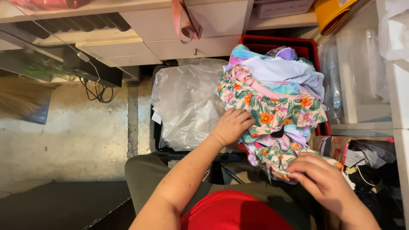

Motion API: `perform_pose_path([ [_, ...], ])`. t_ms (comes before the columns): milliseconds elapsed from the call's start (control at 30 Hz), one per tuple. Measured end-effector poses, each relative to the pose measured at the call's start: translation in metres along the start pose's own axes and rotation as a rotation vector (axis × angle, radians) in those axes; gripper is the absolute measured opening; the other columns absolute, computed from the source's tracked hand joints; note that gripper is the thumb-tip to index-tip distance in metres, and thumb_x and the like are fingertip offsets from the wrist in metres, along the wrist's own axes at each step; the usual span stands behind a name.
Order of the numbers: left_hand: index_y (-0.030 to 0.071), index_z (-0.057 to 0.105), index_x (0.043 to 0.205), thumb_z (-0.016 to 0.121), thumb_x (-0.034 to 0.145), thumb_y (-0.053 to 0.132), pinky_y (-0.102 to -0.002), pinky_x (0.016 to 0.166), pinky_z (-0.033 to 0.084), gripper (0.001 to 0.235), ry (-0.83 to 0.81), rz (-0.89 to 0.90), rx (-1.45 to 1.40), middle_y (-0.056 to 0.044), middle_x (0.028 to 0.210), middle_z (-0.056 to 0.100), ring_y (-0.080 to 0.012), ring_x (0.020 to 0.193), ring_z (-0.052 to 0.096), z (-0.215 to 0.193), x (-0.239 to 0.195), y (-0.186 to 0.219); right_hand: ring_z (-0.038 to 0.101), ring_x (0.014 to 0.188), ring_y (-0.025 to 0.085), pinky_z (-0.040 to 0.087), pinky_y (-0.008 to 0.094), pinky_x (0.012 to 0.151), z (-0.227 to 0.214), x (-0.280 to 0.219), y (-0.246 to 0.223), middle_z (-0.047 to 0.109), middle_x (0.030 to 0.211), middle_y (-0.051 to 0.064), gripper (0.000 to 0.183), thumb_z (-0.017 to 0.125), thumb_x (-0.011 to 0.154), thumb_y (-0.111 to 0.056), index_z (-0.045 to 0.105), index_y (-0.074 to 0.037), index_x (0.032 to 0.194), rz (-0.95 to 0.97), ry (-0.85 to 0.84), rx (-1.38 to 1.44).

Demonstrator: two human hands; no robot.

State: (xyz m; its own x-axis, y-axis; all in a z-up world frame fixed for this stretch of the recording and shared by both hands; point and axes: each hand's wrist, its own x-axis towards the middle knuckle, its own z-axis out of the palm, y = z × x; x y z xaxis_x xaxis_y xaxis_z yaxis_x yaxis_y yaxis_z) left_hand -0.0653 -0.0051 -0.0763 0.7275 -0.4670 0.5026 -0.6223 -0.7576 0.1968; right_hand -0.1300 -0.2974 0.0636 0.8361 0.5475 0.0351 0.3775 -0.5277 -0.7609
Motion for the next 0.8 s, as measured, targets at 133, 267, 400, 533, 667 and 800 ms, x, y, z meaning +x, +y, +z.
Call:
perform_pose_path([
  [133, 0.015, 0.069, 0.114, 0.067, 0.082, 0.016, -0.037, 0.098, 0.045, 0.032, 0.032, -0.06, -0.155, 0.0, 0.114, 0.063, -0.0236, 0.107, 0.06, -0.005, 0.013, 0.016, 0.069, 0.114, 0.019, 0.041, 0.043, 0.112, 0.011, 0.006, -0.009, 0.08, 0.092, -0.004, 0.01, 0.075, 0.077, -0.019, 0.076, -0.013, 0.085, -0.11, -0.03, -0.011],
  [267, 0.013, 0.069, 0.112, 0.076, 0.084, 0.024, -0.038, 0.089, 0.05, 0.031, 0.125, -0.04, -0.255, -0.002, 0.108, 0.065, -0.024, 0.095, 0.063, -0.019, 0.035, 0.041, 0.048, 0.142, 0.029, 0.018, 0.054, 0.12, 0.029, 0.017, -0.007, 0.078, 0.095, -0.007, 0.01, 0.071, 0.083, -0.025, 0.076, -0.02, 0.089, -0.155, -0.086, -0.108],
  [400, 0.014, 0.071, 0.108, 0.071, 0.081, 0.022, -0.038, 0.081, 0.052, 0.028, 0.12, -0.101, -0.313, -0.003, 0.096, 0.066, -0.0275, 0.084, 0.065, -0.036, 0.056, 0.054, 0.046, 0.143, 0.03, 0.018, 0.055, 0.119, 0.034, 0.034, -0.02, 0.077, 0.092, -0.01, 0.008, 0.071, 0.083, -0.026, 0.074, -0.021, 0.088, -0.193, -0.1, -0.161],
  [533, 0.016, 0.075, 0.1, 0.07, 0.078, 0.021, -0.038, 0.074, 0.055, 0.023, -0.089, -0.353, -0.54, -0.003, 0.095, 0.075, -0.0274, 0.083, 0.071, -0.048, 0.078, 0.043, 0.051, 0.134, 0.026, 0.031, 0.05, 0.106, 0.025, 0.041, -0.034, 0.071, 0.098, -0.008, 0.009, 0.069, 0.085, -0.028, 0.07, -0.022, 0.092, -0.348, -0.125, -0.366],
  [667, 0.012, 0.077, 0.088, 0.078, 0.065, 0.015, -0.037, 0.072, 0.055, 0.023, -0.162, -0.288, -0.592, 0.0, 0.088, 0.076, -0.0248, 0.078, 0.07, -0.074, 0.114, 0.026, 0.05, 0.14, 0.027, 0.033, 0.055, 0.108, 0.019, 0.052, -0.055, 0.063, 0.106, 0.001, 0.024, 0.06, 0.082, -0.027, 0.064, -0.016, 0.103, -0.502, -0.157, -0.803],
  [800, 0.011, 0.074, 0.082, 0.079, 0.066, 0.012, -0.041, 0.071, 0.054, 0.017, -0.276, -0.189, -0.523, -0.003, 0.087, 0.073, -0.0286, 0.078, 0.069, -0.078, 0.139, 0.024, 0.056, 0.122, 0.032, 0.036, 0.051, 0.108, 0.025, 0.08, -0.056, 0.066, 0.1, 0.011, 0.019, 0.058, 0.081, -0.026, 0.065, -0.012, 0.091, -0.627, -0.103, -1.095],
])
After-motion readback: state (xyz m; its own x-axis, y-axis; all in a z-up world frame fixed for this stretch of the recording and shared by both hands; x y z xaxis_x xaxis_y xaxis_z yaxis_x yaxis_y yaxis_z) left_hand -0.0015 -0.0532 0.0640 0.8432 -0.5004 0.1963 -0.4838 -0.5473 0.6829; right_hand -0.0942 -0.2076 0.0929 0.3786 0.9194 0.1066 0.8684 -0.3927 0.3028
